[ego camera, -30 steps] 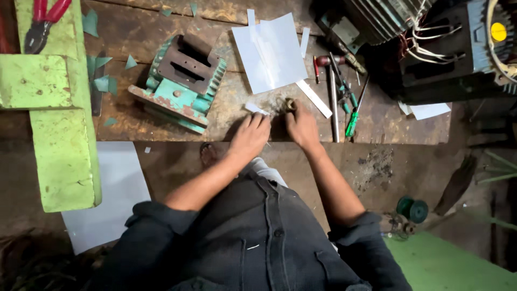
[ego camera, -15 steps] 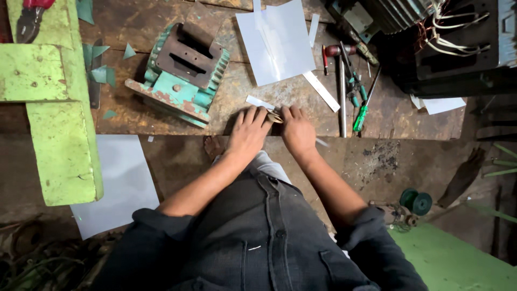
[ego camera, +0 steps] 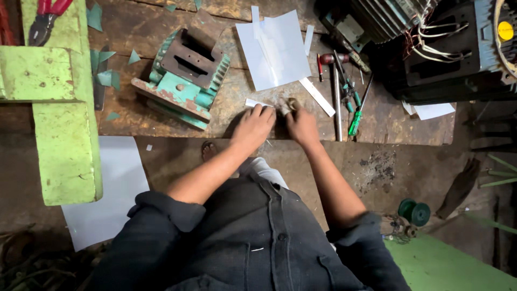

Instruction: The person cuts small strips of white tape from a roll using scissors and presses the strips onto the green laminated core of an electric motor housing on the workbench. They repeat this cutting-and-sticking cycle, occasionally repositioning the motor housing and reaching across the cluttered bench for the tape and scissors.

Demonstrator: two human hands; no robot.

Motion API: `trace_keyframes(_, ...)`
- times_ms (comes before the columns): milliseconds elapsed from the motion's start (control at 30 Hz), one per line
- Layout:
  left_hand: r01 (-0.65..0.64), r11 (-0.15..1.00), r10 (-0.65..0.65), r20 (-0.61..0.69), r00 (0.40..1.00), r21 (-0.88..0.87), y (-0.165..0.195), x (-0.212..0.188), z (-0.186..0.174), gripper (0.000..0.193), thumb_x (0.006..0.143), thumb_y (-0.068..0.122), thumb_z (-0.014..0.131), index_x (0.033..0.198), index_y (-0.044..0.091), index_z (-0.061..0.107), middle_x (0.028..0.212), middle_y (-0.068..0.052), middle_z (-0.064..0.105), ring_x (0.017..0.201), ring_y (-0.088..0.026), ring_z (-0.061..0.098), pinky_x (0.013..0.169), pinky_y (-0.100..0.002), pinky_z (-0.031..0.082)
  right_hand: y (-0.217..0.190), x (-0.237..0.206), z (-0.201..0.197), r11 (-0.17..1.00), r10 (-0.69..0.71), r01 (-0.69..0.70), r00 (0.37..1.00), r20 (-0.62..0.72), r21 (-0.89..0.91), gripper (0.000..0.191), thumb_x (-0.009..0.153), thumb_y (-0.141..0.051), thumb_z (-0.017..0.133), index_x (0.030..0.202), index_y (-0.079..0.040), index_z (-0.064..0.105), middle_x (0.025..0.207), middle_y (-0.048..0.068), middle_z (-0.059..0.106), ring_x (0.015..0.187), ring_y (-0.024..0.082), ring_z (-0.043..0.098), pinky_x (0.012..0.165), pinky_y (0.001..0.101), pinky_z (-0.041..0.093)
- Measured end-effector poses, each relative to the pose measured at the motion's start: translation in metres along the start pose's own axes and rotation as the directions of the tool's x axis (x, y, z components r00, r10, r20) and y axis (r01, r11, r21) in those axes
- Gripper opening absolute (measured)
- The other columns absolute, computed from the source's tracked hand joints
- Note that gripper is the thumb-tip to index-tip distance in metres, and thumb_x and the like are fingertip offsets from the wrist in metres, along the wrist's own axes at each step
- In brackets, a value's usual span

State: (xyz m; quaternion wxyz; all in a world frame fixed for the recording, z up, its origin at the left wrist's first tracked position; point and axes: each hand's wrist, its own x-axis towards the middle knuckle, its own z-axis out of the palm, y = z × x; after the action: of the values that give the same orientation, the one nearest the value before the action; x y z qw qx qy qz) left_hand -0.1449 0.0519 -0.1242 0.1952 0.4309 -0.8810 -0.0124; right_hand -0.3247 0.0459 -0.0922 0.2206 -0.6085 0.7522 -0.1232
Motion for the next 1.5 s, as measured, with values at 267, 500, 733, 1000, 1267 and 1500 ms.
trace_keyframes(267,0.040,0.995,-0.048,0.085,0.995,0.090,0.015,-0.009,-0.004,0.033,0.089,0.018,0.059,0.119,0.008,0.070,0.126,-0.006,0.060,0.115,-0.027,0.055,0.092,-0.037,0.050,-0.026,-0.006,-0.009,0.957,-0.262,0.259,0.965,-0.003,-0.133,0.029,0.092,-0.018,0.064,0.118,-0.006,0.067,0.109,0.022,0.072,0.092,0.045,0.068,0.076,0.0526,0.054)
trace_keyframes(500,-0.078,0.995,0.079,0.008,0.997,-0.063,-0.004,0.015,-0.009,0.026,0.086,0.014,0.061,0.111,0.013,0.065,0.125,-0.007,0.059,0.118,-0.027,0.056,0.083,-0.035,0.055,-0.001,0.010,-0.008,0.971,0.208,-0.211,0.977,0.036,0.116,0.032,0.100,-0.027,0.064,0.101,0.005,0.069,0.086,0.024,0.072,0.084,0.037,0.074,0.073,0.0457,0.057)
trace_keyframes(733,-0.090,0.875,0.034,-0.124,0.992,-0.475,-0.005,-0.001,-0.051,0.025,0.087,0.009,0.063,0.111,0.014,0.067,0.114,-0.007,0.063,0.109,-0.027,0.063,0.085,-0.038,0.056,-0.007,-0.026,-0.017,0.364,0.213,-0.542,0.840,0.499,0.758,0.020,0.098,-0.026,0.065,0.102,-0.006,0.066,0.076,0.002,0.063,0.058,0.014,0.057,0.051,0.0325,0.045)
trace_keyframes(1000,0.224,0.526,-0.394,-0.002,0.919,-0.820,0.018,-0.001,-0.103,0.029,0.090,0.020,0.078,0.110,0.002,0.066,0.098,-0.009,0.065,0.088,-0.025,0.068,0.077,-0.036,0.055,-0.047,-0.061,-0.044,0.553,0.064,-0.116,0.993,0.096,0.825,0.008,0.095,-0.006,0.072,0.100,-0.002,0.068,0.080,-0.001,0.062,0.064,0.007,0.052,0.045,0.0282,0.036)
trace_keyframes(1267,0.268,0.402,-0.396,0.098,0.913,-0.875,-0.007,0.018,-0.090,0.015,0.087,0.012,0.077,0.100,0.006,0.072,0.098,-0.007,0.069,0.091,-0.025,0.071,0.079,-0.037,0.057,-0.035,-0.060,-0.029,0.582,-0.022,0.043,0.999,-0.037,0.812,0.009,0.097,-0.002,0.073,0.103,-0.003,0.067,0.093,0.000,0.066,0.080,0.008,0.056,0.068,0.0253,0.044)
trace_keyframes(1500,-0.081,0.995,0.084,-0.054,0.995,0.052,-0.010,0.046,-0.025,0.012,0.080,0.013,0.064,0.086,0.009,0.073,0.092,-0.006,0.064,0.096,-0.025,0.060,0.086,-0.038,0.048,-0.006,-0.023,-0.006,0.969,-0.039,0.097,0.969,-0.244,0.229,0.038,0.096,-0.010,0.067,0.131,0.000,0.058,0.107,0.022,0.069,0.094,0.037,0.069,0.082,0.0429,0.053)
